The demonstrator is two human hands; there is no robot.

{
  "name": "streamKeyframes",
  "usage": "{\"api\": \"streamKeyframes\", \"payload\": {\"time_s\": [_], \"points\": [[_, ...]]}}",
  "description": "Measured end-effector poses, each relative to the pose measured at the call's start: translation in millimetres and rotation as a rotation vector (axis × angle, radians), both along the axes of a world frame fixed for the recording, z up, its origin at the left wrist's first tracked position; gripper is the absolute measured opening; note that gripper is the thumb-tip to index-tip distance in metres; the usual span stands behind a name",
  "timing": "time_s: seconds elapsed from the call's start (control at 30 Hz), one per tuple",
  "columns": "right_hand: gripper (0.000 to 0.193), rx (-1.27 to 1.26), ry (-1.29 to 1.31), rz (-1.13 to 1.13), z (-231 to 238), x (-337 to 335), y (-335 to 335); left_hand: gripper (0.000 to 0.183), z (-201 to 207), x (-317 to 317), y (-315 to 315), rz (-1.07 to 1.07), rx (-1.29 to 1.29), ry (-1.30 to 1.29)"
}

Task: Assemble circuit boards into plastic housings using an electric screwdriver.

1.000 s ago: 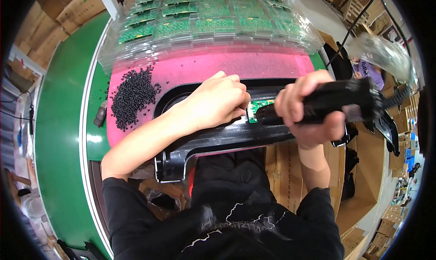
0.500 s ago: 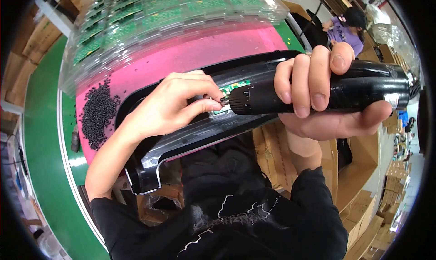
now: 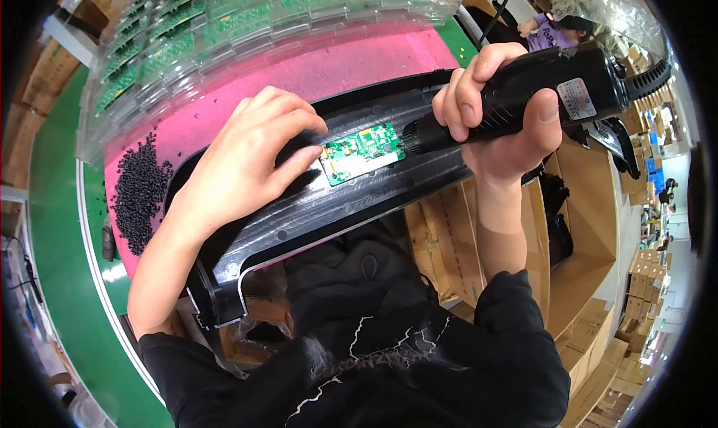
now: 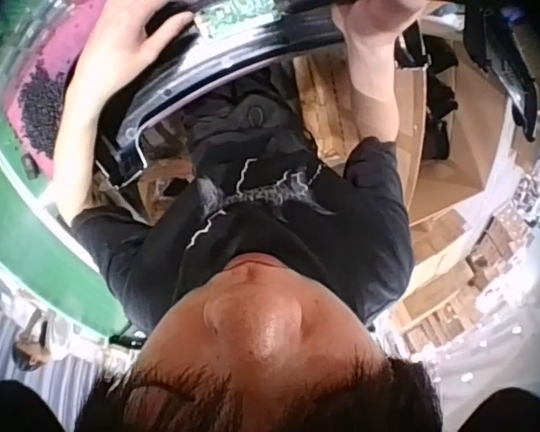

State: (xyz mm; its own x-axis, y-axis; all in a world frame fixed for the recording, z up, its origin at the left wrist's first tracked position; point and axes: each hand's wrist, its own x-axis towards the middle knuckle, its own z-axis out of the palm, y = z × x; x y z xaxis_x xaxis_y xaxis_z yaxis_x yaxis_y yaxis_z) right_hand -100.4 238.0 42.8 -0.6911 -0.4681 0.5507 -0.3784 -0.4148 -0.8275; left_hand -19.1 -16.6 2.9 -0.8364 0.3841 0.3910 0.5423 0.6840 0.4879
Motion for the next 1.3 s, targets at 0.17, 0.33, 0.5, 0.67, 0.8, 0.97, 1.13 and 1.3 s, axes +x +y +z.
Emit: {"api": "streamKeyframes", "payload": {"time_s": [0.17,0.33,0.5,0.67,0.8,0.97,1.13,1.3], "points": [[0.063,0.049,-0.002,-0.007,-2.8,-1.0,0.1,0.023,-2.0,-0.8,-1.8,0.003,0.000,-0.014],[0.062,0.016,-0.003,0.047,-3.9,-7.1,-1.7,0.022,-0.2,-0.6,-1.6,0.002,-0.008,-0.016],[0.064,0.178,0.047,-0.031,2.9,-5.0,-16.2,0.022,4.7,-1.2,-0.8,0.025,0.014,-0.031],[0.071,0.127,-0.029,0.026,1.1,-6.6,-15.5,0.024,8.5,1.1,-1.8,0.089,0.037,-0.019],[0.052,-0.024,-0.378,-0.143,10.8,-14.9,-10.4,0.032,3.9,2.3,-6.4,0.220,-0.122,0.018],[0.031,-0.307,-0.842,-0.243,20.7,-47.7,13.3,0.038,8.5,6.5,-9.4,0.330,-0.204,-0.074],[0.033,-0.276,-0.597,-0.226,25.1,-40.9,46.9,0.033,23.9,10.5,-26.9,0.350,-0.387,-0.272],[0.037,-0.008,-0.306,-0.488,46.3,-24.5,89.6,0.026,13.8,16.0,-56.5,0.305,-0.505,-0.377]]}}
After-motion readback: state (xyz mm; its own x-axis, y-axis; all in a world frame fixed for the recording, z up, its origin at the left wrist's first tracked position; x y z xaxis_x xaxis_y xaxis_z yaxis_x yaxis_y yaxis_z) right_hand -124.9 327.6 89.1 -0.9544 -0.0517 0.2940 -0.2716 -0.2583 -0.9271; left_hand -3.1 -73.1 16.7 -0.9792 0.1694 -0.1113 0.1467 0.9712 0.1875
